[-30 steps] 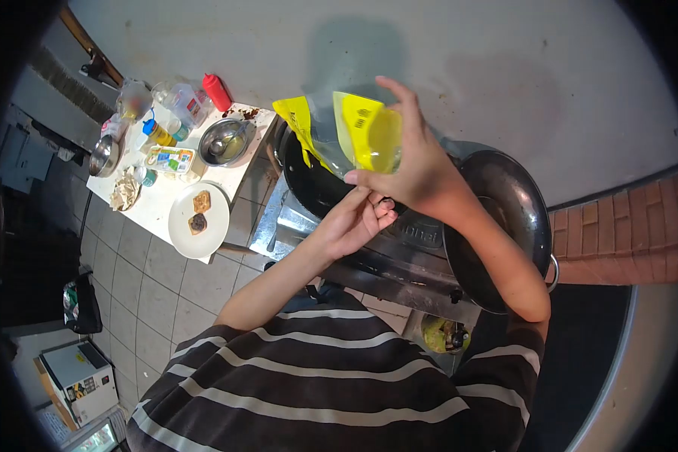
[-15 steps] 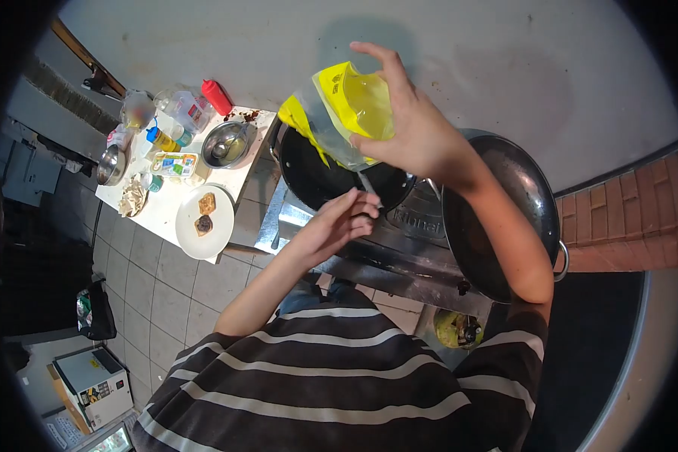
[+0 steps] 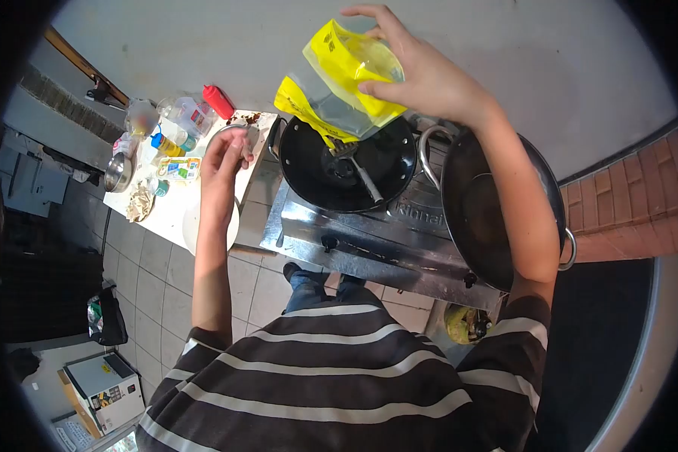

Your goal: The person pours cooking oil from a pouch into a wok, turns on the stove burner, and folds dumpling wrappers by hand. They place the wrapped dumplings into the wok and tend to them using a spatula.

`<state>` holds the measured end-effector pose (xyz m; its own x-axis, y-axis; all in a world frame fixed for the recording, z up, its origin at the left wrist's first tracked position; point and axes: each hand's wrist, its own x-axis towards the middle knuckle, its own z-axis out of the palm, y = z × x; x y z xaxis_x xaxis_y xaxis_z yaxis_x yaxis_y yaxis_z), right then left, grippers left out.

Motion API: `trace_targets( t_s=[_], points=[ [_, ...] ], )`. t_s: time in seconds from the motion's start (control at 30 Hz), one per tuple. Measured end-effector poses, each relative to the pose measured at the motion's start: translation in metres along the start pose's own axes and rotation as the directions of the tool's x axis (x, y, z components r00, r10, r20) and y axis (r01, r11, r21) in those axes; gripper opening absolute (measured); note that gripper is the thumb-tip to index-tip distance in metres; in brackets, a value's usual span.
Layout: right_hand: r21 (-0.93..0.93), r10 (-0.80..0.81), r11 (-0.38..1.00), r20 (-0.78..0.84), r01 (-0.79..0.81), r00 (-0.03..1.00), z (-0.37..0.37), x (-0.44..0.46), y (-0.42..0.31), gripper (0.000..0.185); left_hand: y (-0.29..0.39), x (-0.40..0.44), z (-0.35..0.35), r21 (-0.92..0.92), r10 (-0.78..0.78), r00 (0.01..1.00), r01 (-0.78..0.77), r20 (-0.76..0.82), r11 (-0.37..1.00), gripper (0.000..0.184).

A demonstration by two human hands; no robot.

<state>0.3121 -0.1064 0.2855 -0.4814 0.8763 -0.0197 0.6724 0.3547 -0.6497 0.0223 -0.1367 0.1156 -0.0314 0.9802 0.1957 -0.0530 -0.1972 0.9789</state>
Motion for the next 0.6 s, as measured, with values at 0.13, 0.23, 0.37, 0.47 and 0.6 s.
trace_targets(
  t_s=[0.13, 0.23, 0.37, 0.47, 0.6],
  points=[
    [0.139, 0.060, 0.988, 0.007, -0.060, 0.998, -0.004, -0.010, -0.018, 0.079, -0.021, -0.020, -0.009, -0.032, -0.070, 0.998, 0.070, -0.007, 0.997, 0.021],
    [-0.036, -0.062, 0.997, 0.009, 0.062, 0.998, 0.016, 0.005, 0.028, 0.076, -0.028, -0.033, -0.017, -0.028, -0.092, 0.996, 0.091, -0.020, 0.995, 0.022],
    [0.017, -0.362, 0.924, -0.287, 0.382, 0.887, 0.041, 0.007, 0.059, 0.072, -0.031, -0.055, -0.029, -0.045, -0.179, 0.979, 0.175, -0.095, 0.983, 0.022],
    [0.004, -0.362, 0.923, -0.326, 0.384, 0.874, 0.042, 0.003, 0.063, 0.069, -0.038, -0.069, -0.037, -0.081, -0.210, 0.972, 0.202, -0.104, 0.976, 0.022],
    [0.090, -0.312, 0.927, -0.352, 0.364, 0.882, 0.042, -0.003, 0.066, 0.068, -0.057, -0.088, -0.045, -0.112, -0.278, 0.953, 0.266, -0.121, 0.958, 0.022]
  ],
)
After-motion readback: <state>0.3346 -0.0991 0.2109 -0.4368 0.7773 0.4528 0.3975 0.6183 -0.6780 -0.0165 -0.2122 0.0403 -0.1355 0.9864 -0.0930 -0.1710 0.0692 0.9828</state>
